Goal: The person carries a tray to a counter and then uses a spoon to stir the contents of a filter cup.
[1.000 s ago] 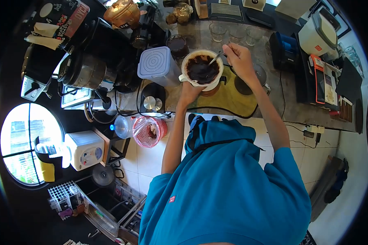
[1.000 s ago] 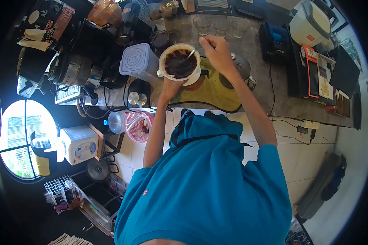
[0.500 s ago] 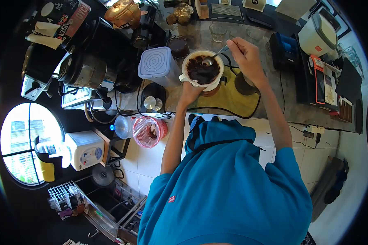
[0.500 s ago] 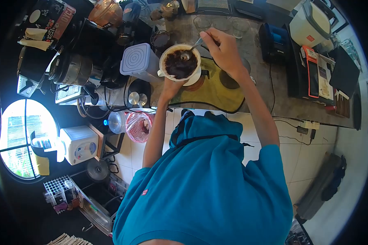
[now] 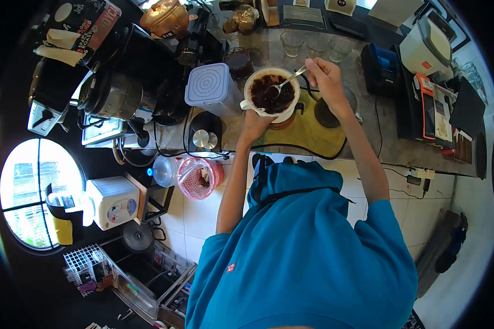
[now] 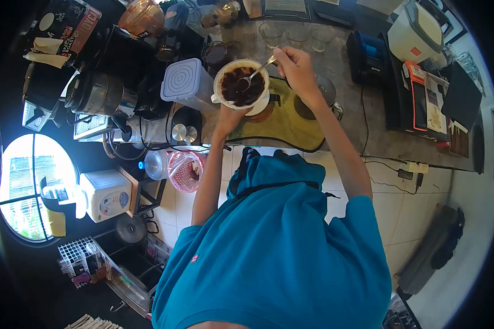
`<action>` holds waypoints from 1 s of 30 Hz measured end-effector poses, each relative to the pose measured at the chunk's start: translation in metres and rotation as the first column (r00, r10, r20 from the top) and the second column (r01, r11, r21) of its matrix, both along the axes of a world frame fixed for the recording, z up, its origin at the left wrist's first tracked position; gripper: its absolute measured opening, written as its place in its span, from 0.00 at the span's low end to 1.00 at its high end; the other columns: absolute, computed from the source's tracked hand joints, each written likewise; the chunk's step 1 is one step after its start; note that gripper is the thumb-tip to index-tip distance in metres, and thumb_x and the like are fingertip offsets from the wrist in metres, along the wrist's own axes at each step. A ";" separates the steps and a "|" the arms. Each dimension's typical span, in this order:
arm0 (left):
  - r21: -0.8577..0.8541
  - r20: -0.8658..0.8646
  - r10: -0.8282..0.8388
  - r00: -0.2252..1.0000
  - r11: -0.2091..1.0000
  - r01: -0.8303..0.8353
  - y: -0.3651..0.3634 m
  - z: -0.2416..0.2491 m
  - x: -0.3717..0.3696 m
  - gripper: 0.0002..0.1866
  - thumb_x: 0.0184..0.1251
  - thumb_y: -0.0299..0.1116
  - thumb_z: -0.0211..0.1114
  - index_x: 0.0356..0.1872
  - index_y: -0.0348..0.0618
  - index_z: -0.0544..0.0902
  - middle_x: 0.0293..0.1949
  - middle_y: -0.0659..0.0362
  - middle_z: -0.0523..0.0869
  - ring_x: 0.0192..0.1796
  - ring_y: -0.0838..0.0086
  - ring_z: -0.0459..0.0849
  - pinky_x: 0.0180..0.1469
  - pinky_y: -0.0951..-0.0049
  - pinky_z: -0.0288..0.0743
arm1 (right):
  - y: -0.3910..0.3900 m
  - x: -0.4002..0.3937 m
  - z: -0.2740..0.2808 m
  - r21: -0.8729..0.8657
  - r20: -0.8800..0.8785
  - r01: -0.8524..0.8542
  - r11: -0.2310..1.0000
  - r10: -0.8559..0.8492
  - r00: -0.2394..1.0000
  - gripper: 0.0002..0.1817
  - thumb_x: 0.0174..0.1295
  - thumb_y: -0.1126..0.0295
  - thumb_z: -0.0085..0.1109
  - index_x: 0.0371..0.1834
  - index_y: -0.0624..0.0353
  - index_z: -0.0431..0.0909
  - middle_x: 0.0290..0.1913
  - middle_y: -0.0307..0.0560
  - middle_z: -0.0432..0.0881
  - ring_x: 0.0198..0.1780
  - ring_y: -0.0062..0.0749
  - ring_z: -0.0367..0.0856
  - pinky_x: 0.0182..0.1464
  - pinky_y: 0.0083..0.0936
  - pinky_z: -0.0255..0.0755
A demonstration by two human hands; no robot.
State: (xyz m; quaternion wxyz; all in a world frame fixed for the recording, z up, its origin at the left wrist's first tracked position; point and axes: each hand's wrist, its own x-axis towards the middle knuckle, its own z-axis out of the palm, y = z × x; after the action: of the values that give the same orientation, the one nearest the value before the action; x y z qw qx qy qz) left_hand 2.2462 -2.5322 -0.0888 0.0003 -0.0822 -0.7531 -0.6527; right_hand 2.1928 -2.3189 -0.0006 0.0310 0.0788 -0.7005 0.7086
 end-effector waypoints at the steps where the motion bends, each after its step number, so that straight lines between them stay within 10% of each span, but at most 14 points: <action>1: -0.017 0.018 -0.011 1.000 1.000 0.012 0.000 -0.001 0.000 0.34 0.51 0.28 0.76 0.60 0.35 0.72 0.56 0.54 0.80 0.56 0.69 0.80 0.61 0.70 0.72 | 0.001 0.000 0.004 -0.003 -0.032 -0.002 1.000 0.002 0.999 0.16 0.70 0.64 0.55 0.28 0.64 0.77 0.16 0.33 0.70 0.20 0.12 0.65 0.24 0.17 0.55; 14: -0.008 0.003 0.013 1.000 1.000 -0.013 0.000 -0.007 -0.002 0.36 0.49 0.28 0.77 0.61 0.34 0.71 0.56 0.53 0.80 0.57 0.67 0.79 0.62 0.68 0.72 | -0.004 0.027 0.062 0.506 -0.377 0.207 0.837 -0.002 0.926 0.15 0.67 0.63 0.57 0.32 0.67 0.76 0.17 0.51 0.67 0.19 0.33 0.61 0.25 0.31 0.59; 30: 0.022 -0.045 0.005 0.999 1.000 -0.004 0.001 -0.007 -0.002 0.34 0.48 0.27 0.76 0.59 0.34 0.72 0.55 0.53 0.81 0.55 0.68 0.80 0.60 0.68 0.73 | 0.000 0.004 0.010 0.009 -0.036 0.053 0.999 -0.053 0.998 0.17 0.68 0.64 0.56 0.23 0.62 0.76 0.18 0.31 0.70 0.21 0.11 0.62 0.24 0.18 0.54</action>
State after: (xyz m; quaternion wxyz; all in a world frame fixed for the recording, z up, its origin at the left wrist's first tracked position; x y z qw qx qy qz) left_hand 2.2444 -2.5309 -0.0959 0.0195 -0.0952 -0.7458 -0.6590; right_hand 2.1964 -2.3185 0.0096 0.0618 0.0730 -0.7053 0.7025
